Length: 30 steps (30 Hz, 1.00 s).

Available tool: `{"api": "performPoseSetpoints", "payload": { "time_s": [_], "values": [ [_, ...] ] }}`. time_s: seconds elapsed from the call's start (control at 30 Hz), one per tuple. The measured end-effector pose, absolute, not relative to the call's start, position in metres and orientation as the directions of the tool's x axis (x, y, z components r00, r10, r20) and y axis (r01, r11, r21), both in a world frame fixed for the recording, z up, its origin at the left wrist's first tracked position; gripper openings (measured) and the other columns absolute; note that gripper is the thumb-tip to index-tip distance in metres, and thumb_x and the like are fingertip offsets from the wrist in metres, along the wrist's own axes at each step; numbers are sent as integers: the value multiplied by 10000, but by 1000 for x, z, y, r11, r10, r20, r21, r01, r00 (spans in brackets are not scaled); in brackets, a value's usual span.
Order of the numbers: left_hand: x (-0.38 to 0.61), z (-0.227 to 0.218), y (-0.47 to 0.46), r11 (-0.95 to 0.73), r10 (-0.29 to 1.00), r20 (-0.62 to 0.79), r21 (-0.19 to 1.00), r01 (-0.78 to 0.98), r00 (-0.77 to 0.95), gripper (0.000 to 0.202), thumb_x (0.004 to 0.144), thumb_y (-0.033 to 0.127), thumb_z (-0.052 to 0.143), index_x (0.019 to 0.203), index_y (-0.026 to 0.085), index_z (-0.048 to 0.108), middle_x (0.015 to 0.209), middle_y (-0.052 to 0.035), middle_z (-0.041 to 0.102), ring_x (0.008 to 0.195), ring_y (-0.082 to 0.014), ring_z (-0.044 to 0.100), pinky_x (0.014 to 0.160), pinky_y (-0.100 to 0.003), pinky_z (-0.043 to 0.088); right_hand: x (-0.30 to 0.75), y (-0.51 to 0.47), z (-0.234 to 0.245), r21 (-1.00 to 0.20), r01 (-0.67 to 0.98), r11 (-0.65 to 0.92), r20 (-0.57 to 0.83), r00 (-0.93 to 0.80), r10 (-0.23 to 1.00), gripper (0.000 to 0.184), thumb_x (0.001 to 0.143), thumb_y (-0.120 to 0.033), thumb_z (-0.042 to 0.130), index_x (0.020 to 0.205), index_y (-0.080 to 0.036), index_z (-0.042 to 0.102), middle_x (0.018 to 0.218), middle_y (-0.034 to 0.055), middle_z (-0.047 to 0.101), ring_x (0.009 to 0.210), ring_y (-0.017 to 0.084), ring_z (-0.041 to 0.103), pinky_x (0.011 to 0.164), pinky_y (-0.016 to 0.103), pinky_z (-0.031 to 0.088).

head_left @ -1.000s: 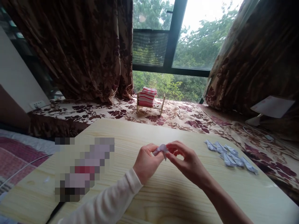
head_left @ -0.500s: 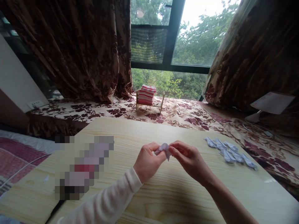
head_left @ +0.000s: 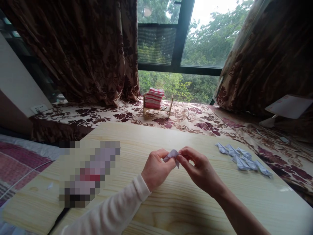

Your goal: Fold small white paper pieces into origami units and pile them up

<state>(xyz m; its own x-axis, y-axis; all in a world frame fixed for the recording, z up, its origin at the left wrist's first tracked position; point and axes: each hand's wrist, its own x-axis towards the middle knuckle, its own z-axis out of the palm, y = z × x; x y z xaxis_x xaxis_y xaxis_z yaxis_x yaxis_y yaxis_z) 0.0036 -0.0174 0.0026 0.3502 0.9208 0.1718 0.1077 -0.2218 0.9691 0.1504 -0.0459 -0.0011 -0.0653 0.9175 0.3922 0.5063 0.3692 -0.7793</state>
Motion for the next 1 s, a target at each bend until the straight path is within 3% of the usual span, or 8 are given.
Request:
{"api": "performPoseSetpoints", "payload": {
  "time_s": [0.2, 0.37, 0.6, 1.0],
  "values": [
    [2, 1, -16, -222, 925, 165, 966, 134, 343, 164, 713, 204, 544, 615, 117, 643, 597, 4, 524, 613, -120, 461, 595, -242, 368, 149, -47, 1, -786, 510, 349, 366, -72, 928, 229, 861, -342, 506, 722, -173, 576, 671, 11, 549, 624, 133, 503, 575, 257, 411],
    [1, 2, -17, -272, 909, 227, 959, 85, 349, 206, 703, 188, 557, 513, 128, 609, 596, -7, 521, 616, -120, 480, 599, -239, 372, 146, -49, 3, -785, 526, 327, 348, -62, 935, 261, 860, -351, 486, 680, -179, 565, 658, 10, 542, 614, 134, 483, 555, 256, 395],
    [2, 5, -17, -30, 931, 31, 1000, -7, 364, 152, 661, 203, 562, 583, 108, 651, 545, -10, 536, 567, -117, 459, 551, -246, 345, 152, -46, 4, -818, 502, 281, 306, -35, 951, 360, 879, -424, 424, 641, -184, 547, 646, 6, 546, 623, 139, 498, 580, 259, 411],
    [2, 7, -16, 95, 885, -53, 993, -68, 462, 216, 642, 297, 635, 630, 82, 618, 570, -18, 535, 549, -96, 428, 534, -236, 325, 151, -48, 3, -860, 435, 268, 270, -60, 961, 306, 853, -433, 485, 694, -178, 542, 651, 7, 547, 625, 136, 485, 572, 259, 405]
  ]
}}
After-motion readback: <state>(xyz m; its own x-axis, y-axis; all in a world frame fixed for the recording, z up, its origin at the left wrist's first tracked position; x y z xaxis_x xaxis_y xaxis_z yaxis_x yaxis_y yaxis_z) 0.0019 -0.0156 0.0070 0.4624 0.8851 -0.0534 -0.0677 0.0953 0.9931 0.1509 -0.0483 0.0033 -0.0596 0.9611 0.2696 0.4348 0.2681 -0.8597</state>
